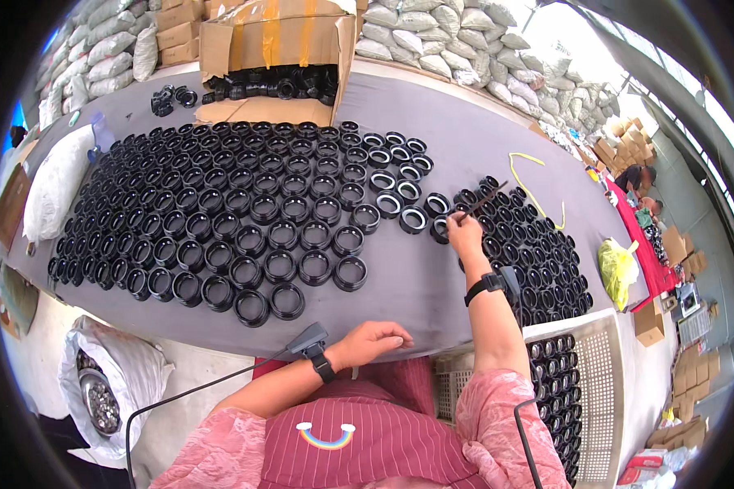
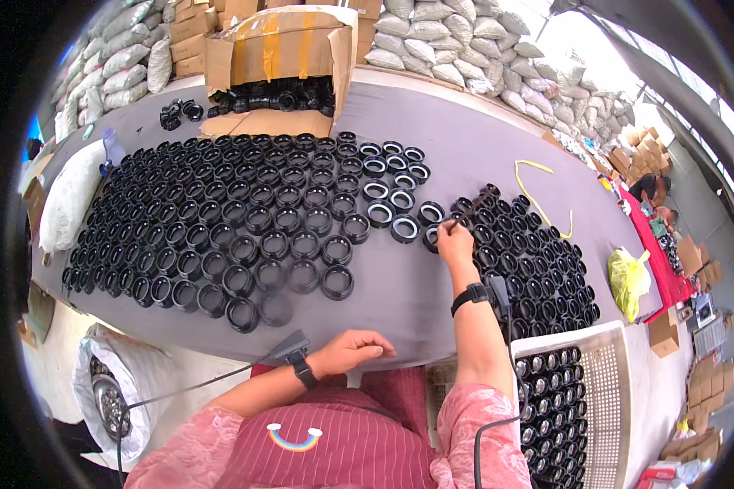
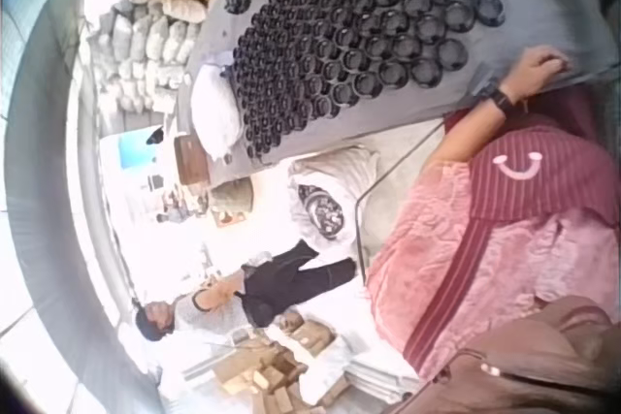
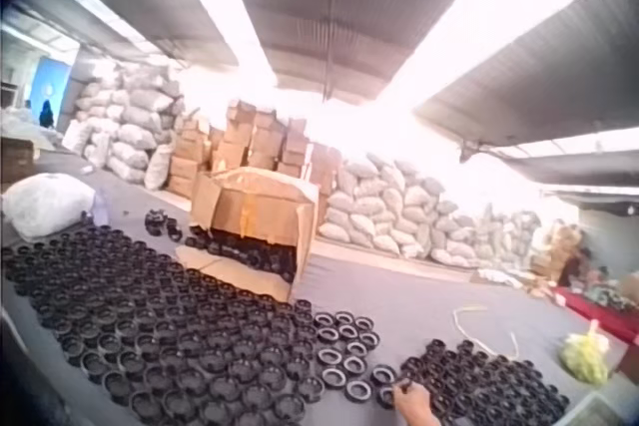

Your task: Inspecting and deburring plastic rings using a metal pick.

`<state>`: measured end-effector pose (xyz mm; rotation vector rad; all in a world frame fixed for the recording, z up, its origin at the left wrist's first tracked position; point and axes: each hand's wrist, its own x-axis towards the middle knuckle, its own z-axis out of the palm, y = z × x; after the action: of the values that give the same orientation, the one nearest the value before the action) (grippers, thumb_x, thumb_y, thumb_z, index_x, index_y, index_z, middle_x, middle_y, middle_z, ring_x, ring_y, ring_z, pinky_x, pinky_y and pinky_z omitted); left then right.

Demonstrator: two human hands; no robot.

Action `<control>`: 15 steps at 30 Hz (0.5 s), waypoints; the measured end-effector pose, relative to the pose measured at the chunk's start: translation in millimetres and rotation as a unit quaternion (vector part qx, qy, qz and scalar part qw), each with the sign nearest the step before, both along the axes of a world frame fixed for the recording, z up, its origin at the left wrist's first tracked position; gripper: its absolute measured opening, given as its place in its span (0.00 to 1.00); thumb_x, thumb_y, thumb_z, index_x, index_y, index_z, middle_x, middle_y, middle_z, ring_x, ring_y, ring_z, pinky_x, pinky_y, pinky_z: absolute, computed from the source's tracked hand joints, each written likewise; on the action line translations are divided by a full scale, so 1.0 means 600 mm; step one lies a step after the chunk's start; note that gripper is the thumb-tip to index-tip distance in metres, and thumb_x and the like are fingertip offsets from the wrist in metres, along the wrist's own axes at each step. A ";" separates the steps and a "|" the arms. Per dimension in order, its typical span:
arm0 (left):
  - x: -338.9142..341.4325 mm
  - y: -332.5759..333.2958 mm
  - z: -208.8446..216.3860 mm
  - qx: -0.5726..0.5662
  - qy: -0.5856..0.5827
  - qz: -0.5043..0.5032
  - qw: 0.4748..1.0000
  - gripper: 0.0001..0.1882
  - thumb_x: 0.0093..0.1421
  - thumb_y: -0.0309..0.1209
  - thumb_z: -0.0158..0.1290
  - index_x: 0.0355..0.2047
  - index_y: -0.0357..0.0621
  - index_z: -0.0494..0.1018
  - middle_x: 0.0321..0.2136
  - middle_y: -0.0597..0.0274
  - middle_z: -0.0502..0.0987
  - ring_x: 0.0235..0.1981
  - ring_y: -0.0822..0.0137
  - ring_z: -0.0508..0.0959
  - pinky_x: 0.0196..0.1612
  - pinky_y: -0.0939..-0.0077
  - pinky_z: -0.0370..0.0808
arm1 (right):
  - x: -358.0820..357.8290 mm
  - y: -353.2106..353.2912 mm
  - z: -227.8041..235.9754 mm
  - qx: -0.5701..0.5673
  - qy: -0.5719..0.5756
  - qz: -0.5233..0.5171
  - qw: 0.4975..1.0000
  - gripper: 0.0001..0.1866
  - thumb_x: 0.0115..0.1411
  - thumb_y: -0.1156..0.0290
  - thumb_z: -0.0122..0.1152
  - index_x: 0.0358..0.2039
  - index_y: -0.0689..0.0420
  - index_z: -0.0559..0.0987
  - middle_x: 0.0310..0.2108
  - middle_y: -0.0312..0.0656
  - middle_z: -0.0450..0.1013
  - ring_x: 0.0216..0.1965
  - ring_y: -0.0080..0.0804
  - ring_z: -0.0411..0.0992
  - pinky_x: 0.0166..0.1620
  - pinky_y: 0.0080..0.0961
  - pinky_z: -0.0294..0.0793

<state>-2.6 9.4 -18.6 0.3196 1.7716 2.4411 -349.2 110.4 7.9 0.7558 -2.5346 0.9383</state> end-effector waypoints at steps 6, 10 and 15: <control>0.015 0.005 -0.014 -0.026 0.033 0.034 0.999 0.11 0.68 0.28 0.49 0.46 0.36 0.76 0.43 0.60 0.80 0.47 0.71 0.78 0.53 0.73 0.73 | 0.129 -0.001 0.016 0.029 -0.112 0.031 0.993 0.15 0.61 0.62 0.59 0.32 0.63 0.81 0.24 0.46 0.79 0.28 0.37 0.78 0.36 0.33 0.75; 0.041 0.006 0.012 -0.190 0.091 0.116 0.971 0.08 0.65 0.29 0.52 0.41 0.40 0.78 0.36 0.59 0.81 0.41 0.67 0.80 0.46 0.72 0.75 | 0.259 0.000 0.017 0.030 -0.204 0.081 0.975 0.19 0.64 0.56 0.56 0.34 0.62 0.80 0.25 0.48 0.79 0.30 0.43 0.79 0.36 0.34 0.74; 0.092 -0.020 0.019 -0.372 0.276 0.248 0.851 0.04 0.56 0.29 0.57 0.30 0.44 0.75 0.29 0.59 0.76 0.35 0.54 0.76 0.40 0.60 0.72 | 0.358 0.002 0.009 -0.029 -0.127 0.091 0.987 0.16 0.65 0.60 0.59 0.33 0.62 0.79 0.22 0.44 0.75 0.24 0.31 0.73 0.32 0.29 0.72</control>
<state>52.3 -2.7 -7.4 0.5629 3.2157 1.7372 -134.6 111.6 13.4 0.9142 -2.6737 1.2339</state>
